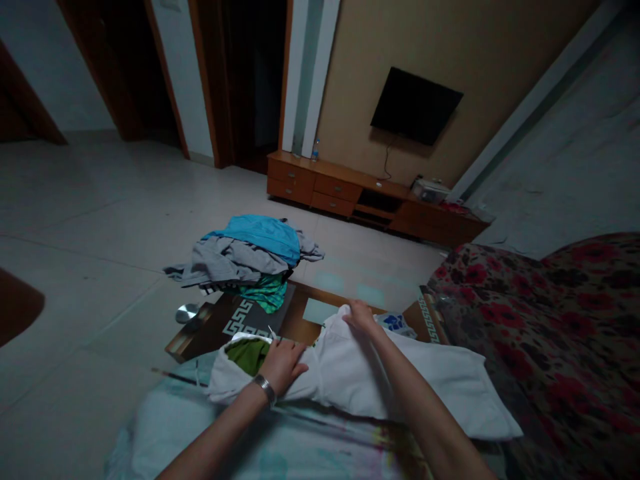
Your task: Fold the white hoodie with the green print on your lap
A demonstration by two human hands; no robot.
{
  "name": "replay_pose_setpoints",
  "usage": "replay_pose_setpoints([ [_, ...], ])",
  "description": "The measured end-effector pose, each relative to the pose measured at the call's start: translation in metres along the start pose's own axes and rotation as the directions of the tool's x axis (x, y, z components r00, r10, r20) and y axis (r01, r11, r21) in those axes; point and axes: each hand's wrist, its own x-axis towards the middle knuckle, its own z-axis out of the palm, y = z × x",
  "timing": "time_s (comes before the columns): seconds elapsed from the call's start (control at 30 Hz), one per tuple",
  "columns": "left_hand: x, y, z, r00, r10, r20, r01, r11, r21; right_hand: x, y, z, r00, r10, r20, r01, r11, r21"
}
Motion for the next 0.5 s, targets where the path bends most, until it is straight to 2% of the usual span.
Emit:
replay_pose_setpoints([
  [0.17,-0.009,-0.012,0.002,0.983,-0.111,0.144,0.115,0.993,-0.022,0.012,0.011,-0.003,0.995,0.017,0.103,-0.033,0.987,0.154],
  [0.33,0.004,-0.015,-0.009,0.964,-0.182,0.193,0.185,0.983,0.005,0.017,0.019,-0.016,0.985,-0.015,0.171,-0.047,0.934,0.355],
  [0.4,0.020,-0.008,-0.014,0.971,-0.184,0.151,0.185,0.983,0.010,0.018,0.024,-0.021,0.980,-0.044,0.196,-0.058,0.872,0.485],
  [0.5,0.055,0.007,-0.009,0.991,-0.132,0.030,0.134,0.985,-0.106,0.020,0.032,-0.028,0.966,-0.143,0.217,-0.055,0.704,0.708],
])
